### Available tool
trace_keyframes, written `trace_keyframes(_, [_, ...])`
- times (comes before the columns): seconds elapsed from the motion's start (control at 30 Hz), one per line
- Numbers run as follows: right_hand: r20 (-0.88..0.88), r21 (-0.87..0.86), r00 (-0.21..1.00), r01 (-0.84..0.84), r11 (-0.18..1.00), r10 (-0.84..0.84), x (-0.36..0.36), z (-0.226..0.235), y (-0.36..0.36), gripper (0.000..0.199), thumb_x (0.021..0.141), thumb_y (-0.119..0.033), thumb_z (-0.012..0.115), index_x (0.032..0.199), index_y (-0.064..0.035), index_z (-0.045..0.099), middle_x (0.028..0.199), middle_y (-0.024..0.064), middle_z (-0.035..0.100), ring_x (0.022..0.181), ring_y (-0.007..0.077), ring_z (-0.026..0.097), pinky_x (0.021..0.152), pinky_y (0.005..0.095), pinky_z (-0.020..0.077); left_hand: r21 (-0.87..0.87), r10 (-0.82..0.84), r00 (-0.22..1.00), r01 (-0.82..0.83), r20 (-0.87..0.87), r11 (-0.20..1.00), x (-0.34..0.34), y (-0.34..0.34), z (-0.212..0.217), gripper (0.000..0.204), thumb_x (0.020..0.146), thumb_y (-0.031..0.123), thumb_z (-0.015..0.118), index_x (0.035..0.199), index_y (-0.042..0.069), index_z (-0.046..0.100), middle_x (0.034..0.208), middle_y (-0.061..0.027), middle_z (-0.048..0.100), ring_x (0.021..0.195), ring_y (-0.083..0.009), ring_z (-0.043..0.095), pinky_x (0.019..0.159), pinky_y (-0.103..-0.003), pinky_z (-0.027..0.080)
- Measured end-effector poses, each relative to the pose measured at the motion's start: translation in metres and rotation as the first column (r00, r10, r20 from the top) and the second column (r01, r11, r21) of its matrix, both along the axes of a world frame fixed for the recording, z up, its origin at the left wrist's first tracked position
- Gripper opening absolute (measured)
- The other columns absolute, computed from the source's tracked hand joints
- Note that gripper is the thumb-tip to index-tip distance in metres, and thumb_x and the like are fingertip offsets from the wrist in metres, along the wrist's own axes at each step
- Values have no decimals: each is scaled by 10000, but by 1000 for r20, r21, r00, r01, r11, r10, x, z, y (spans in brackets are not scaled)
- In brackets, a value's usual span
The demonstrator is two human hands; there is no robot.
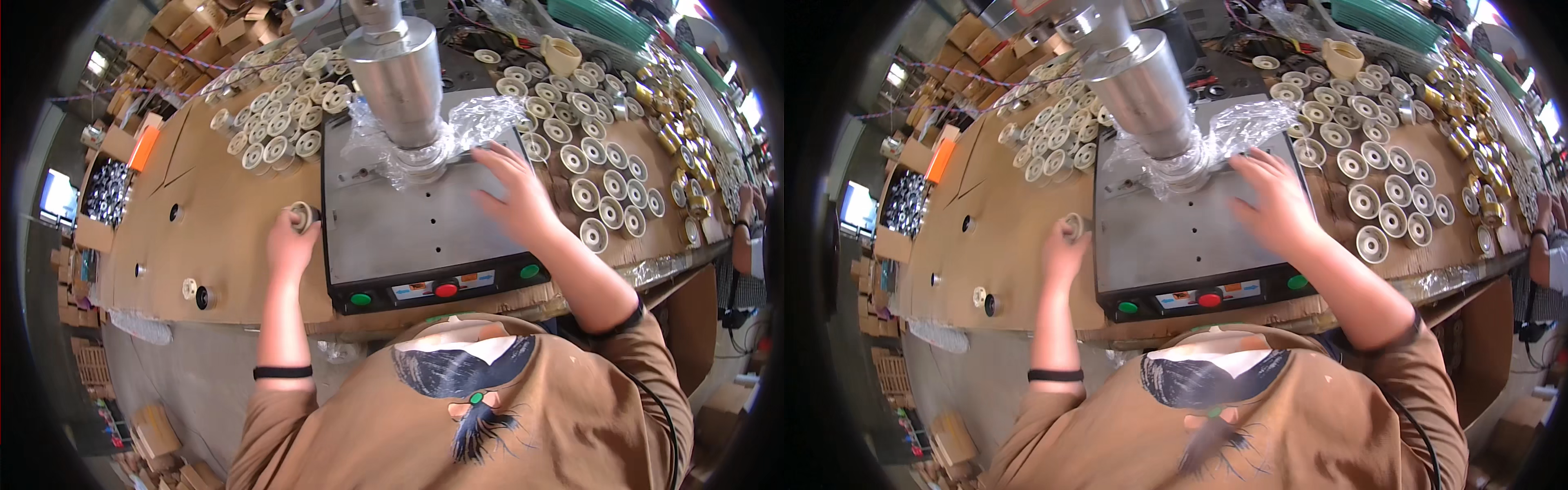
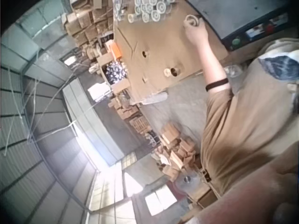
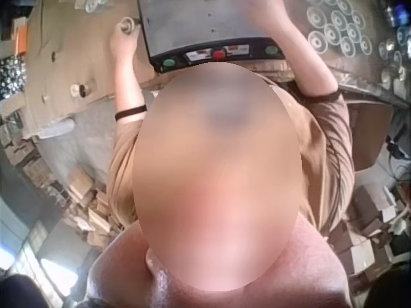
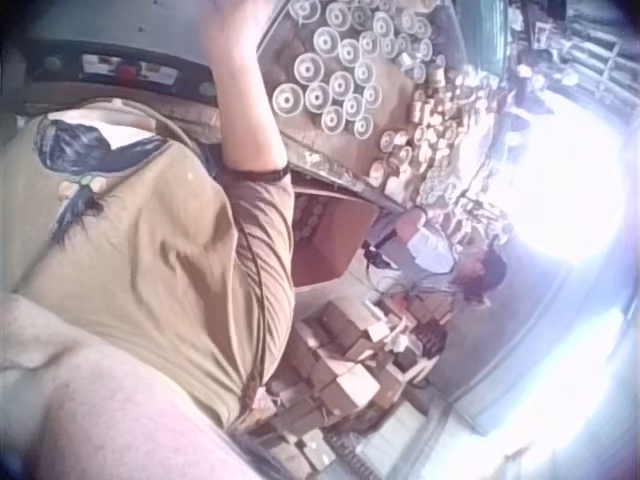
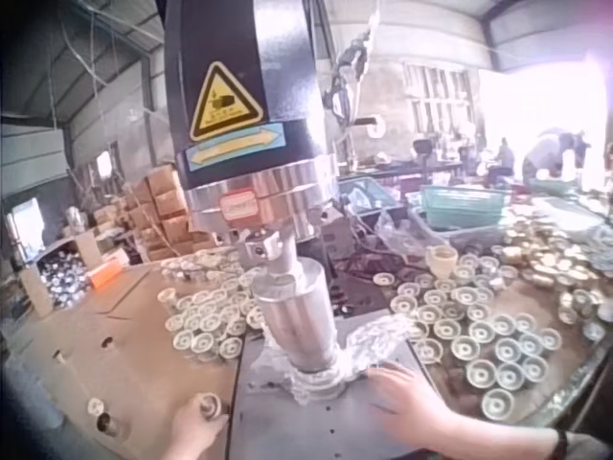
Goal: The person repeatedly places plastic components onto the base of a machine, presses two buttons to operate it, and removes the finished parts. Throughout the process, they adjust plastic wrap around the machine's head and eventually move a plastic bag from the floor to the table.
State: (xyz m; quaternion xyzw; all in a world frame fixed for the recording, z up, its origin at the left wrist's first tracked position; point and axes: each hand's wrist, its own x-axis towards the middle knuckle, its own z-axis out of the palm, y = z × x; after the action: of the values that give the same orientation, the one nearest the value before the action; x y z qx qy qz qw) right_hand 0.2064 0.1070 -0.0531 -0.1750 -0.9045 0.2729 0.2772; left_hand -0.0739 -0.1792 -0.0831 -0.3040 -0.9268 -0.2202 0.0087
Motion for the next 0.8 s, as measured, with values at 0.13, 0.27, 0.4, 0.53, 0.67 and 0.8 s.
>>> trace_keyframes(0.13, [-22,-80,994,104,991,-106,-73,21,-12,811,786,-286,812,1461,-23,447,1467,223,502,1382,391,463,1207,496,268,201,-62,997,68,-35,977,45,42,61,430,769,261,847,1029,45,579,1011,-180,692,907,-380,685,787,-430,539])
trace_keyframes(0.27, [-157,-460,975,69,885,-157,-71,27,-11,803,780,-293,810,1460,-41,464,1378,213,573,1314,338,533,1127,433,377,266,-410,910,411,-60,872,75,104,79,556,773,242,839,1229,42,593,1142,-194,674,1072,-351,664,934,-415,514])
trace_keyframes(0.4, [-369,-519,897,18,855,-243,11,-7,12,436,859,-171,659,1267,-19,639,1217,149,639,1088,253,620,949,364,496,52,-570,807,583,-151,811,83,153,75,631,849,324,772,1393,95,549,1244,-191,661,1184,-374,623,979,-444,500])
trace_keyframes(0.53, [-386,-248,830,328,912,-403,140,-68,16,385,841,-178,565,1135,38,688,1073,170,678,1033,297,602,966,400,441,-45,-546,831,545,-108,838,87,176,78,587,947,351,650,1473,140,496,1351,-134,621,1211,-394,586,1016,-467,480])
trace_keyframes(0.67, [-144,205,933,355,912,-330,189,-87,10,461,787,-331,669,1149,-49,714,1196,173,634,1203,384,520,1067,499,367,-104,-531,803,524,-271,846,84,163,64,582,946,336,656,1480,167,495,1405,-115,588,1274,-387,541,1054,-478,452])
trace_keyframes(0.8, [-6,400,837,504,766,-547,167,-87,12,442,806,-109,670,1247,-88,664,1407,175,549,1392,418,413,1155,538,293,-52,-556,799,561,-228,826,87,136,68,657,923,329,689,1518,195,444,1529,-165,444,1360,-395,468,1103,-465,418])
